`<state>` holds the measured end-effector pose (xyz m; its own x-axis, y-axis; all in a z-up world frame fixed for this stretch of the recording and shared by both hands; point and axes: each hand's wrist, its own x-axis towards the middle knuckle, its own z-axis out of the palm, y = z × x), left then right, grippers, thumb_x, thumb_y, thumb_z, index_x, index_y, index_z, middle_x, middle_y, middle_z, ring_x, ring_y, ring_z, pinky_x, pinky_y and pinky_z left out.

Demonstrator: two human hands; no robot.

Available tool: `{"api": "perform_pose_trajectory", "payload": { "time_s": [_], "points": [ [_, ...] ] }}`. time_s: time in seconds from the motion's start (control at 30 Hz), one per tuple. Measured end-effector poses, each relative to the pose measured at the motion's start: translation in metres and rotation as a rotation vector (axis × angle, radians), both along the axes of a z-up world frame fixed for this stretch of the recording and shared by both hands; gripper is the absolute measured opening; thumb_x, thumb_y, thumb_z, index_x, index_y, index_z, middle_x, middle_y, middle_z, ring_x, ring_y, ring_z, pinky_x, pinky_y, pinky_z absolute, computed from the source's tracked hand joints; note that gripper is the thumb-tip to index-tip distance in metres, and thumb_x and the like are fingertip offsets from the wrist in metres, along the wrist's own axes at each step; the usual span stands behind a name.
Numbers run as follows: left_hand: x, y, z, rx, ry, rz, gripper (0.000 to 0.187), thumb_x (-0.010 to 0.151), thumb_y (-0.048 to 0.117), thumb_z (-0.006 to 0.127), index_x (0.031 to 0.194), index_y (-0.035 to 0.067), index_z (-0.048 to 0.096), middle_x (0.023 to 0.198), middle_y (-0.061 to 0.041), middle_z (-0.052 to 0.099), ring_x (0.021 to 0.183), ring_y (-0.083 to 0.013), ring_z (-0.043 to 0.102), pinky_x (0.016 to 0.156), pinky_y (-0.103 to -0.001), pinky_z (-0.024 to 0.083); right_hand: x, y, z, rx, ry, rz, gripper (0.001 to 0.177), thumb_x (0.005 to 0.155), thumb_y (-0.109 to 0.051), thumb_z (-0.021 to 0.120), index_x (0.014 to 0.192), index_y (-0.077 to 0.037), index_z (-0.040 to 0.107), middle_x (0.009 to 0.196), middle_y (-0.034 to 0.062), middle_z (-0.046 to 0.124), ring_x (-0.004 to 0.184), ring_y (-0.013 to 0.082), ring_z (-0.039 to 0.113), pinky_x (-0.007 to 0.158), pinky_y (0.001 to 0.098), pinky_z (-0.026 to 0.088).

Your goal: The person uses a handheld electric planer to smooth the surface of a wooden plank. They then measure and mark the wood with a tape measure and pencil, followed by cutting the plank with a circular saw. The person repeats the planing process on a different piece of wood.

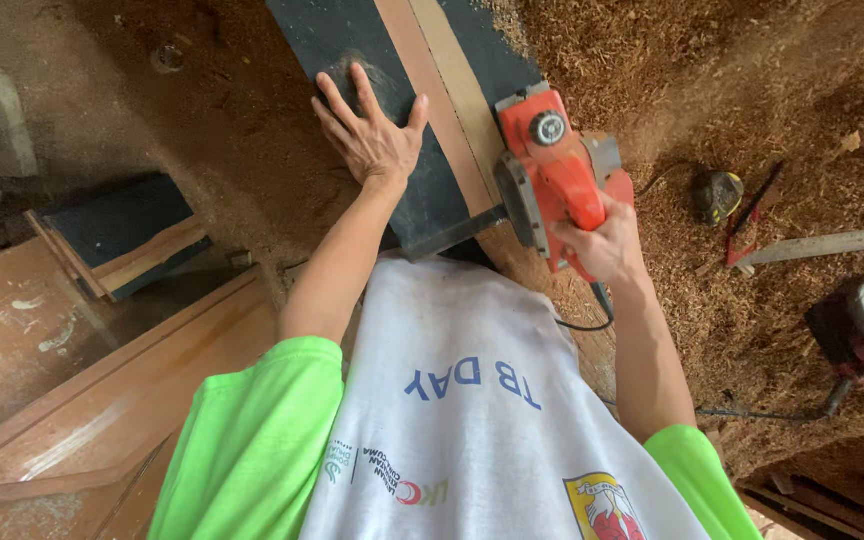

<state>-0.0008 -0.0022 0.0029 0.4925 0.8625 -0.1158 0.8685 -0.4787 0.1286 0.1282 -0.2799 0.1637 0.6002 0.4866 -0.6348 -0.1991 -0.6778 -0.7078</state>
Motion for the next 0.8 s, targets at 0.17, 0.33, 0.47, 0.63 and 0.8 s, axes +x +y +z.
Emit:
{"api": "perform_pose_trajectory", "payload": {
  "time_s": [0.17, 0.33, 0.47, 0.63, 0.8],
  "points": [
    [0.001, -0.002, 0.002, 0.036, -0.049, 0.002, 0.103, 0.088, 0.080, 0.060, 0.161, 0.017, 0.024, 0.164, -0.026, 0.006, 0.146, -0.0558, 0.017, 0.115, -0.066, 0.033, 0.014, 0.031, -0.008, -0.006, 0.051, -0.075, 0.029, 0.079, -0.003, 0.077, 0.108, -0.003, 0.070, 0.076, 0.0038, 0.069, 0.055, 0.0118, 0.062, 0.049, 0.0308, 0.051],
    [0.000, -0.003, 0.006, 0.063, -0.092, -0.011, 0.102, 0.087, 0.077, 0.065, 0.160, 0.018, 0.026, 0.164, -0.025, 0.009, 0.145, -0.0573, 0.020, 0.111, -0.068, 0.037, 0.033, 0.068, -0.009, 0.061, 0.019, -0.043, 0.028, 0.081, -0.002, 0.074, 0.108, -0.003, 0.071, 0.073, 0.0040, 0.067, 0.054, 0.0121, 0.062, 0.049, 0.0307, 0.049],
    [0.001, -0.002, 0.014, -0.043, -0.055, 0.004, 0.103, 0.085, 0.075, 0.066, 0.161, 0.018, 0.025, 0.164, -0.024, 0.004, 0.145, -0.0588, 0.017, 0.108, -0.069, 0.037, 0.048, 0.102, -0.005, 0.084, 0.014, -0.051, 0.025, 0.081, -0.002, 0.073, 0.106, -0.004, 0.072, 0.072, 0.0031, 0.066, 0.054, 0.0112, 0.060, 0.048, 0.0303, 0.049],
    [0.003, -0.001, 0.015, -0.098, -0.032, 0.007, 0.105, 0.085, 0.079, 0.062, 0.162, 0.018, 0.024, 0.165, -0.023, 0.000, 0.146, -0.0590, 0.013, 0.108, -0.070, 0.037, 0.074, 0.149, -0.013, 0.178, -0.043, -0.013, 0.018, 0.082, -0.003, 0.073, 0.100, -0.002, 0.072, 0.074, 0.0035, 0.067, 0.056, 0.0112, 0.061, 0.050, 0.0298, 0.050],
    [0.000, -0.004, 0.005, -0.077, -0.036, 0.014, 0.104, 0.088, 0.084, 0.055, 0.163, 0.019, 0.024, 0.166, -0.022, 0.002, 0.146, -0.0578, 0.013, 0.110, -0.070, 0.035, 0.113, 0.207, -0.033, 0.344, -0.132, 0.101, 0.019, 0.081, -0.004, 0.066, 0.098, -0.002, 0.073, 0.073, 0.0050, 0.068, 0.055, 0.0128, 0.062, 0.049, 0.0306, 0.052]
  ]
}}
